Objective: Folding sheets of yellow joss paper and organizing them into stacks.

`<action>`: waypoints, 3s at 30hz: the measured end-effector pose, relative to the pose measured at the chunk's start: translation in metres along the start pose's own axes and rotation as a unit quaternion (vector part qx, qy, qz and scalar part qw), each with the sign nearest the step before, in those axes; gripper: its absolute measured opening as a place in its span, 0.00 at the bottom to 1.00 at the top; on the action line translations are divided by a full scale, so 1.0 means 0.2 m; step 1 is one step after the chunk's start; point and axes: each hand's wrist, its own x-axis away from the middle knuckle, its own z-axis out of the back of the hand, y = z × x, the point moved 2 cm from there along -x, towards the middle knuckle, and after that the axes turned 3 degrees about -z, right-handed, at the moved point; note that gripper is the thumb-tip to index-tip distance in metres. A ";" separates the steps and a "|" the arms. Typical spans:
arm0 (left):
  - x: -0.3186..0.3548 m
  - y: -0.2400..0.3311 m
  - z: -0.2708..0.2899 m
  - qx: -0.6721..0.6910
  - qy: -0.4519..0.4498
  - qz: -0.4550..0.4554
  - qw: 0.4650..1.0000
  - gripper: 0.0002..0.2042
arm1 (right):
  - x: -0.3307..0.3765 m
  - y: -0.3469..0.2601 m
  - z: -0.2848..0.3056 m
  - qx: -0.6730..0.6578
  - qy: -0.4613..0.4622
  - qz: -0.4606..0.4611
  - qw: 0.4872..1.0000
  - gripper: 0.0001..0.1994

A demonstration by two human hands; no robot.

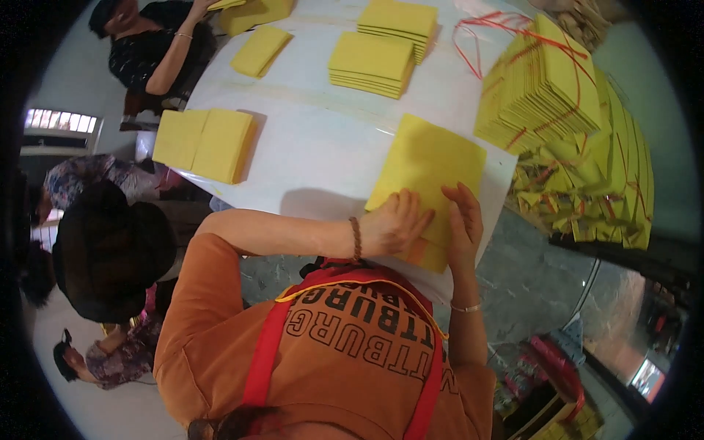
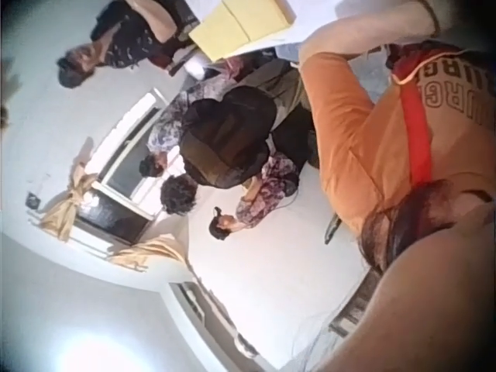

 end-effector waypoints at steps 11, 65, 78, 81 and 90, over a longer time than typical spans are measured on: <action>-0.04 -0.25 -0.03 0.219 0.128 0.062 0.965 0.13 | -0.02 -0.19 0.00 0.179 0.117 0.210 0.954 0.28; 0.00 -1.27 -0.68 0.105 -0.046 0.299 0.947 0.37 | 0.02 0.00 -0.16 0.687 -0.112 0.067 0.715 0.32; -0.16 -1.32 -0.65 -0.023 -0.216 0.228 0.949 0.34 | 0.02 -0.03 -0.19 0.671 -0.093 0.082 0.731 0.31; -0.15 -1.29 -0.54 0.002 -0.175 0.235 0.956 0.35 | 0.03 -0.04 -0.20 0.667 -0.095 0.062 0.736 0.31; -0.12 -0.68 -0.07 0.266 0.114 0.137 0.947 0.28 | 0.02 -0.03 -0.21 0.668 -0.114 0.096 0.729 0.30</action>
